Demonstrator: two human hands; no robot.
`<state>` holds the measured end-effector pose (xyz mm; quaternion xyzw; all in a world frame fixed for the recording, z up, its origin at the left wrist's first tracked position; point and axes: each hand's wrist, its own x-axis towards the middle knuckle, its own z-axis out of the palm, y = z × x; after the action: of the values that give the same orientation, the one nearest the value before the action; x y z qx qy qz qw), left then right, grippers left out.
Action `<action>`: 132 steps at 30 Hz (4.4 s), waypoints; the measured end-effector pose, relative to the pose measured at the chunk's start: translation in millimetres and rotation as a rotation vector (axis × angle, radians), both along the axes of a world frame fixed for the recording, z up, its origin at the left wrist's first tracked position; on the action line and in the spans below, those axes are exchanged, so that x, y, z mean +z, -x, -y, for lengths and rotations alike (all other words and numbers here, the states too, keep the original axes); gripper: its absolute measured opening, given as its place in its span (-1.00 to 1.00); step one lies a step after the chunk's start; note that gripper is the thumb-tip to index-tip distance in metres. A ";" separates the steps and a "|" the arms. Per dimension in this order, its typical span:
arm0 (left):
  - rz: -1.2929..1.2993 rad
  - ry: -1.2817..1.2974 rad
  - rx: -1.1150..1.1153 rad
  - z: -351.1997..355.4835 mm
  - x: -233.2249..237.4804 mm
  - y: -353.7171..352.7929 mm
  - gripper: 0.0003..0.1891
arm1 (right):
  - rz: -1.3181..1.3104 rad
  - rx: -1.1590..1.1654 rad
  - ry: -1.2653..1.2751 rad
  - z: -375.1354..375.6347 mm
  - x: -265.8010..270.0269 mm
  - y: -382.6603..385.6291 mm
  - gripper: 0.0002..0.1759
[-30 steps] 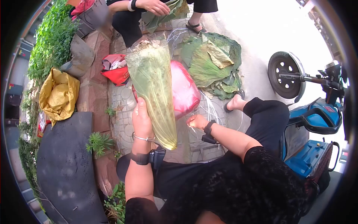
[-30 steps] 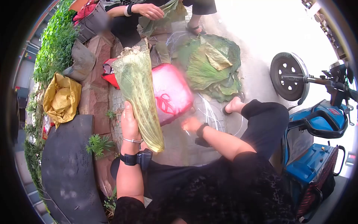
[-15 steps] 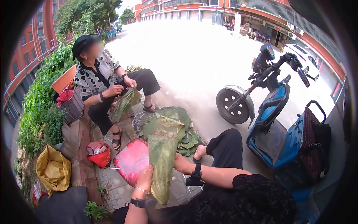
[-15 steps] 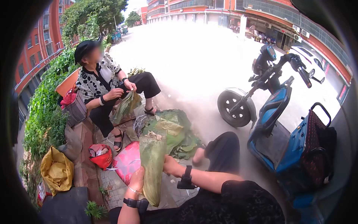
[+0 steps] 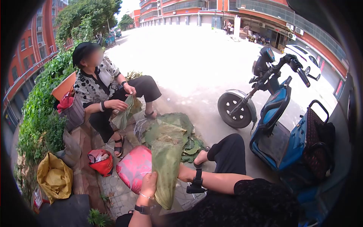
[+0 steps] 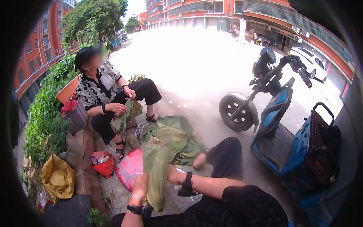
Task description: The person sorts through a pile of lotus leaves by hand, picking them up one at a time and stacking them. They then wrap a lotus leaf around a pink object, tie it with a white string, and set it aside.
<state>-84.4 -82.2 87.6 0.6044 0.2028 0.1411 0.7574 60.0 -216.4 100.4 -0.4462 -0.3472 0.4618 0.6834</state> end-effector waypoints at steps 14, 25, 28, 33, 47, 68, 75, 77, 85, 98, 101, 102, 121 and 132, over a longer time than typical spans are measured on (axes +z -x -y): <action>-0.039 -0.187 0.267 -14.7 -7.5 9.4 -0.61 | 0.216 0.083 0.300 -4.5 5.6 -22.7 -0.70; 0.030 0.055 0.384 -28.4 -3.8 9.6 -0.60 | -0.161 0.076 0.192 7.7 44.4 -56.7 -0.73; 0.085 0.107 0.401 -29.3 -4.4 7.2 -0.62 | -0.346 0.058 0.146 9.4 61.6 -57.8 -0.67; 0.093 0.236 0.405 -24.1 3.5 7.4 -0.65 | -0.188 -0.039 0.108 -3.9 62.1 -45.9 -0.65; 0.058 0.299 0.733 -21.4 -56.6 9.3 -0.81 | 1.004 -0.061 -0.165 -48.3 26.3 1.4 -0.77; -0.457 0.280 0.813 -90.3 -143.3 25.7 -0.69 | 0.792 -0.038 0.194 -164.5 -86.5 54.2 -0.72; -0.760 -0.590 0.596 -108.6 -180.7 45.8 -0.63 | 0.707 -0.031 0.186 -170.4 -103.1 48.4 -0.72; -0.724 -0.561 0.619 -98.0 -154.7 42.0 -0.56 | 0.773 -0.031 0.237 -171.3 -109.5 49.7 -0.71; -0.316 -0.017 0.815 -94.9 -125.3 45.7 -0.71 | 0.847 -0.077 0.265 -172.6 -104.9 52.9 -0.73; -0.254 0.324 0.682 -95.2 -112.8 45.8 -0.76 | 1.289 -0.050 -0.042 -170.6 -97.9 58.9 -0.83; -0.258 0.412 0.696 -91.5 -96.2 45.2 -0.76 | 1.363 -0.055 -0.010 -169.2 -96.4 58.0 -0.84; -0.309 0.297 0.731 -93.7 -100.6 45.7 -0.75 | 1.366 -0.071 -0.008 -168.6 -97.5 58.0 -0.83; -0.224 -1.079 0.581 -75.1 -65.1 33.6 -0.71 | 0.871 0.157 0.185 -178.1 -123.6 53.4 -0.60; -0.656 -1.199 0.502 -85.7 -55.2 42.6 -0.71 | 0.467 0.245 0.224 -183.1 -130.9 42.6 -0.63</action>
<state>-126.9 3.5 32.4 0.8621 0.4396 0.2090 0.1412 17.5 -33.3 -30.5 -0.5680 -0.4933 0.4611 0.4705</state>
